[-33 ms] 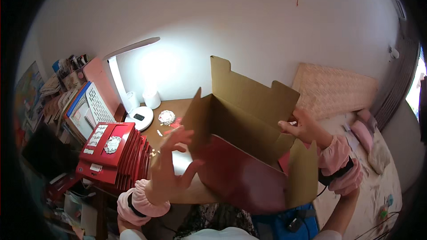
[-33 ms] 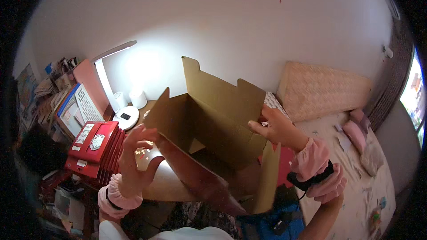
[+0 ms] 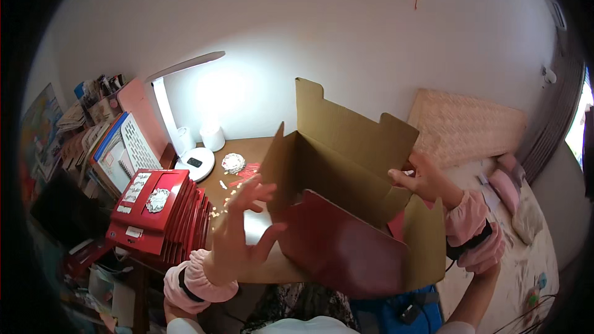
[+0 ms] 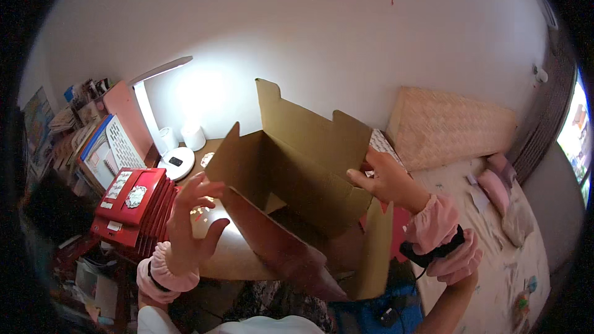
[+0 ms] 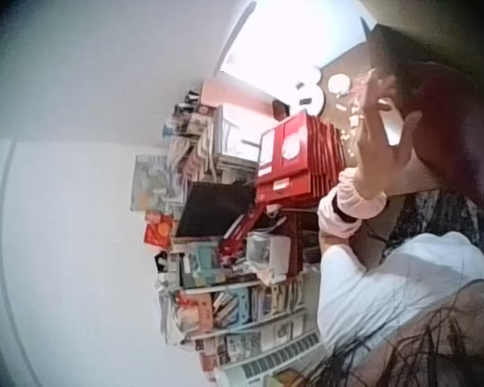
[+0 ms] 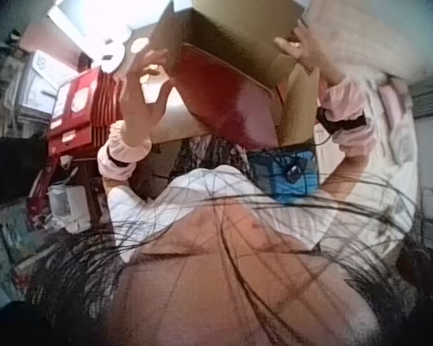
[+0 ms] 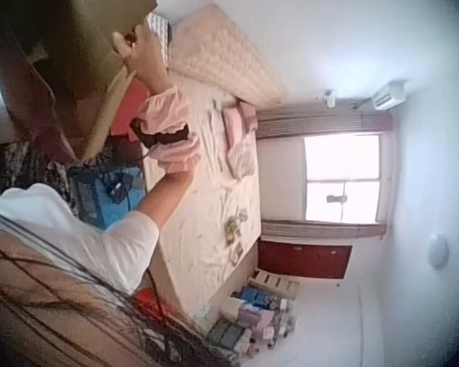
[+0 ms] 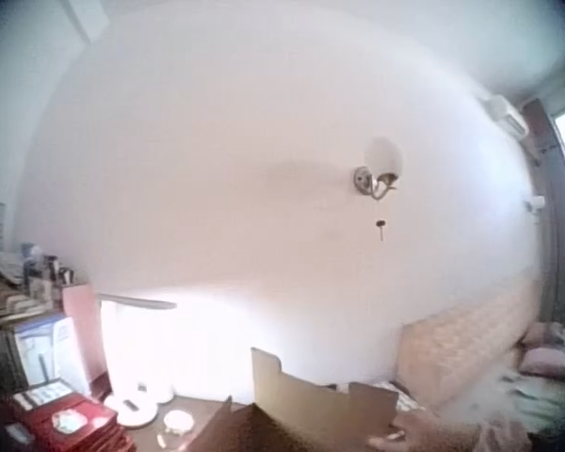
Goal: Checking money wallet packets and then assembling a large red cardboard gift box at a desk.
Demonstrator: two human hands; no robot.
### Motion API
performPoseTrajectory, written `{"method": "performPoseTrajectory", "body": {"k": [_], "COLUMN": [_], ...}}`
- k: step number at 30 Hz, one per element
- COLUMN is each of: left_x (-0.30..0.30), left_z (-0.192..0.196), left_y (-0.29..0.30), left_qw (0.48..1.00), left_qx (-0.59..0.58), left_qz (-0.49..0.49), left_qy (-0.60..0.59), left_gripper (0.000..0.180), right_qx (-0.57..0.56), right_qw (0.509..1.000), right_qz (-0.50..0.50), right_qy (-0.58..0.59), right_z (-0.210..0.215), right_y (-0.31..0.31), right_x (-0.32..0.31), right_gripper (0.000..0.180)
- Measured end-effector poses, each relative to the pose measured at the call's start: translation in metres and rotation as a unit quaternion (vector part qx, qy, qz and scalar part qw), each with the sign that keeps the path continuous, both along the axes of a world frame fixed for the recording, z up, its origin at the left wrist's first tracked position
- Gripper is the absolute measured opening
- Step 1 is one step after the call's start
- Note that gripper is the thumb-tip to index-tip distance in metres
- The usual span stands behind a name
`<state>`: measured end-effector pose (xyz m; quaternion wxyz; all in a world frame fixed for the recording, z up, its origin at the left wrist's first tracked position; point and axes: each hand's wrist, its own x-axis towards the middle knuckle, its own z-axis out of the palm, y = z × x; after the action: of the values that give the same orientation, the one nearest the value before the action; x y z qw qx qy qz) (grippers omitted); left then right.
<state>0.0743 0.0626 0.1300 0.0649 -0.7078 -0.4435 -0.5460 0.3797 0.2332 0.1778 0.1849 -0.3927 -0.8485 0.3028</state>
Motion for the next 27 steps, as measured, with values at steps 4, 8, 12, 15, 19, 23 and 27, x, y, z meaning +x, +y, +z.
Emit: {"method": "performPoseTrajectory", "body": {"k": [4,8,12,15,19,23,27], "left_x": [0.003,-0.004,-0.011,-0.015,-0.016,-0.026,-0.039], "left_z": [0.011,0.012,0.007,0.008,0.008,0.003,-0.007], "left_y": [-0.001,-0.001,0.002,0.002,0.000,0.001,0.001], "left_qw": [0.997,0.992,0.995,0.995,0.994,0.995,0.994], "left_qx": [-0.063,-0.044,-0.036,-0.055,-0.103,-0.087,-0.104], "left_qz": [0.007,0.037,0.032,0.023,-0.016,-0.019,-0.038], "left_qy": [0.048,0.115,0.091,0.082,0.031,0.044,0.009], "left_gripper": [0.060,0.052,0.036,0.032,0.029,0.022,0.028], "right_qx": [-0.002,0.165,0.217,0.195,0.066,-0.028,-0.064], "right_qw": [0.993,0.962,0.909,0.914,0.894,0.897,0.859], "right_qz": [0.001,-0.076,0.062,0.320,0.436,0.388,0.494], "right_qy": [0.115,0.203,0.350,0.152,0.083,0.210,0.118], "right_z": [-0.007,-0.019,0.012,0.043,0.044,0.024,0.011], "right_y": [-0.010,-0.008,-0.032,-0.045,-0.038,-0.043,-0.021], "right_x": [-0.005,-0.002,0.034,0.043,0.017,-0.003,-0.011], "right_gripper": [0.051,0.064,0.055,0.037,0.023,0.026,0.026]}}
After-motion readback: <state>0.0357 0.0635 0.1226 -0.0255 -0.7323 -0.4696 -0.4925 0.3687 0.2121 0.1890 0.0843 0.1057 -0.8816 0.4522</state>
